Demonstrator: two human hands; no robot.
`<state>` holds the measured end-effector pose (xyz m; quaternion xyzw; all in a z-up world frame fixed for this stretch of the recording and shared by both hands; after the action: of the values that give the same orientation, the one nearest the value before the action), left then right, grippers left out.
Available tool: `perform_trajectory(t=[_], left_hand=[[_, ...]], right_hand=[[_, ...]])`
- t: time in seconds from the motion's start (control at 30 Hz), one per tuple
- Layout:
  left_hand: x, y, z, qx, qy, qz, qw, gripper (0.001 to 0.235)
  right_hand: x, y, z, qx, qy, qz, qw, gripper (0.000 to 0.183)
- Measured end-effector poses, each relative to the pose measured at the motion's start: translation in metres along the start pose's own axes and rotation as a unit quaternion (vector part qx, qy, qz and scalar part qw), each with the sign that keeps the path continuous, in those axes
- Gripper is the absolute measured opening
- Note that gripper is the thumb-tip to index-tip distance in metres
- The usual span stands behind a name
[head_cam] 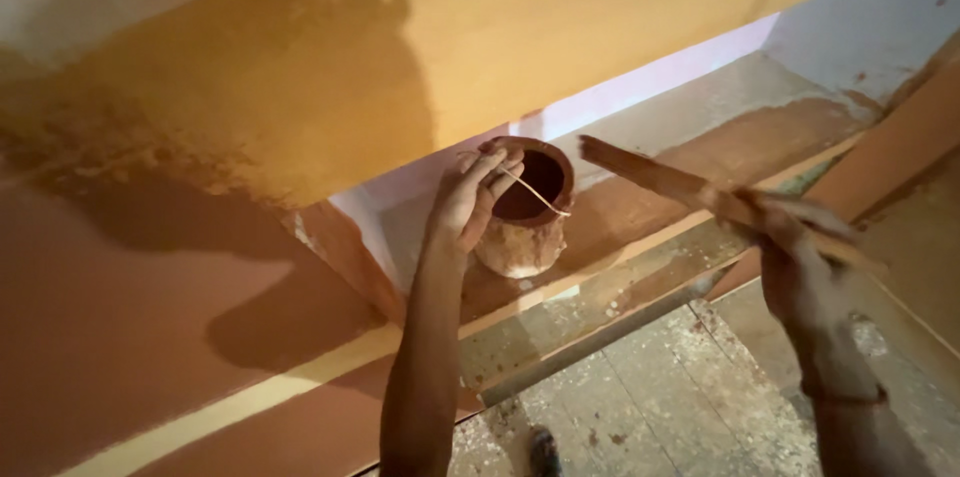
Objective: The person paints a wall with reddish-brown paint using a brush. They repeatedly dip the brush into a paint can and apply paint in horizontal strokes, covering a large section of the wall.
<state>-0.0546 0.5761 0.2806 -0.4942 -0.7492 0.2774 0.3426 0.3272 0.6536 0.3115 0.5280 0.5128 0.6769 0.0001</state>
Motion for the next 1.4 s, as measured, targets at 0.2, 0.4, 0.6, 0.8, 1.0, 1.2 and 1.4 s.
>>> perform_trajectory(t=[0.2,0.4,0.6,0.8,1.0,1.2,1.4], left_hand=[[-0.071,0.01,0.021,0.125,-0.106,0.037,0.986,0.071],[-0.138,-0.042,-0.017,0.579,-0.215,-0.18,0.766,0.082],[-0.154,-0.047,-0.061,0.712,-0.146,-0.243,0.642,0.07],[-0.156,-0.04,-0.055,0.704,-0.136,-0.236,0.655,0.081],[-0.144,-0.03,-0.059,0.709,-0.133,-0.281,0.633,0.084],[-0.144,-0.022,-0.067,0.74,-0.154,-0.266,0.598,0.078],[-0.203,-0.013,-0.092,0.745,-0.107,-0.306,0.583,0.069]], right_hand=[[0.097,-0.026,-0.098,-0.188,0.178,0.025,0.966,0.013],[0.14,-0.11,-0.173,-0.388,0.283,-0.174,0.86,0.023],[0.148,-0.154,-0.21,-0.414,0.41,-0.214,0.784,0.029],[0.158,-0.111,-0.172,-0.197,0.428,-0.103,0.876,0.02],[0.149,-0.099,-0.107,-0.337,0.379,-0.185,0.842,0.02],[0.141,-0.065,-0.073,-0.302,0.37,-0.148,0.866,0.025],[0.076,-0.086,0.052,-0.048,0.044,-0.22,0.973,0.021]])
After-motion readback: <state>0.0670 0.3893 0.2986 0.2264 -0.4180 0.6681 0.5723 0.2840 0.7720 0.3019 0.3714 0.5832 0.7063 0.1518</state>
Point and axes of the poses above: each hand's wrist, its own x-axis towards the middle knuckle, its own z-axis out of the back of the hand, y = z × x, the point moved 10 cm from there along x, towards the middle knuckle, and after that the axes turned 8 degrees about y, right-handed, at the moved point
